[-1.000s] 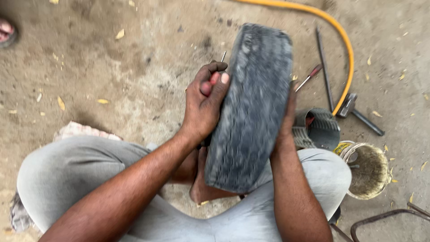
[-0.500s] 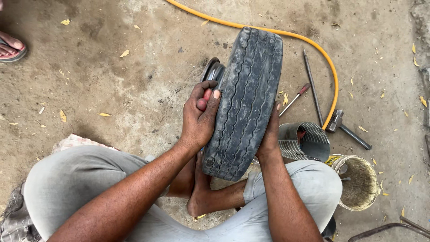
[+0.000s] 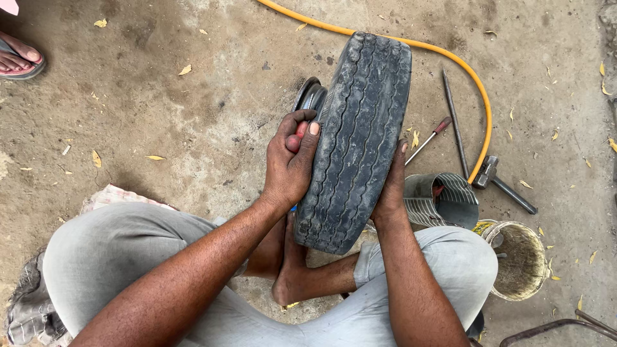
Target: The person sits on the floor and uses a screwdriver to repeatedly probe and scrape the tread of a small vehicle tire. They rotate the tire to access different sections of the tread while continuing to work with the tool.
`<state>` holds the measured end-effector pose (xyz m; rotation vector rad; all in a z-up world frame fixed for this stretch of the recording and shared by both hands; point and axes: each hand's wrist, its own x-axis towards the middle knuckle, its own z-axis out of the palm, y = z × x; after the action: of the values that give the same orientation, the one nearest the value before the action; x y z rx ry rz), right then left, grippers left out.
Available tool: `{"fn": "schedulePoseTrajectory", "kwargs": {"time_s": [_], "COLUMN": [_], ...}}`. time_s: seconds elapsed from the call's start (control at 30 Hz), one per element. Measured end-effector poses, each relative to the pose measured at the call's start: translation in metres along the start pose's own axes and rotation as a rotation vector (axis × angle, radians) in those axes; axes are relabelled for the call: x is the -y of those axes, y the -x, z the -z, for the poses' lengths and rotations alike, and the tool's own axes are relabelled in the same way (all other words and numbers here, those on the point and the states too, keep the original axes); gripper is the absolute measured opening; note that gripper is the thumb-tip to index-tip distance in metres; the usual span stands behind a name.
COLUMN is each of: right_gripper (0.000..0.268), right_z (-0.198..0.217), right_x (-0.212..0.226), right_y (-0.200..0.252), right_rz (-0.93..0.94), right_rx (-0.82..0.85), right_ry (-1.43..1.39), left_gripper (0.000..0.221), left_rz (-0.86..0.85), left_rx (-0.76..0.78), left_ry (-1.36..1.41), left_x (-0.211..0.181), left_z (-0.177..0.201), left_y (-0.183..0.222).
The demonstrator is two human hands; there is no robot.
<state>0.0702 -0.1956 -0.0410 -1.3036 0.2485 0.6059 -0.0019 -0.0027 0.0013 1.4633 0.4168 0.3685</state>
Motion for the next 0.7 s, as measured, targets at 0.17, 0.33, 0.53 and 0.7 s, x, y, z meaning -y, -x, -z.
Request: {"fn": "schedulePoseTrajectory", "kwargs": {"time_s": [0.17,0.33,0.53,0.7], "right_gripper": [0.110,0.112,0.106,0.095], "right_z": [0.006,0.013,-0.004,-0.010], "right_x": [-0.005,-0.014,-0.008,0.012], "right_y": [-0.001,-0.001,0.026,0.042], "right_rz": [0.011,0.050,0.099,0.125], "right_rx": [0.014,0.067,0.142,0.164], "right_ry": [-0.007,-0.008,-0.022,-0.190], "left_gripper": [0.041,0.042,0.045,0.043], "left_rz": [-0.009,0.027,0.047,0.043], "left_rx": [0.017,0.013,-0.092,-0.028], "left_ry": [0.001,0.013,0.001,0.001], "left_x": [0.002,0.000,-0.017,-0.028], "left_z": [0.000,-0.001,0.001,-0.004], "left_y": [0.000,-0.004,0.009,0.001]}}
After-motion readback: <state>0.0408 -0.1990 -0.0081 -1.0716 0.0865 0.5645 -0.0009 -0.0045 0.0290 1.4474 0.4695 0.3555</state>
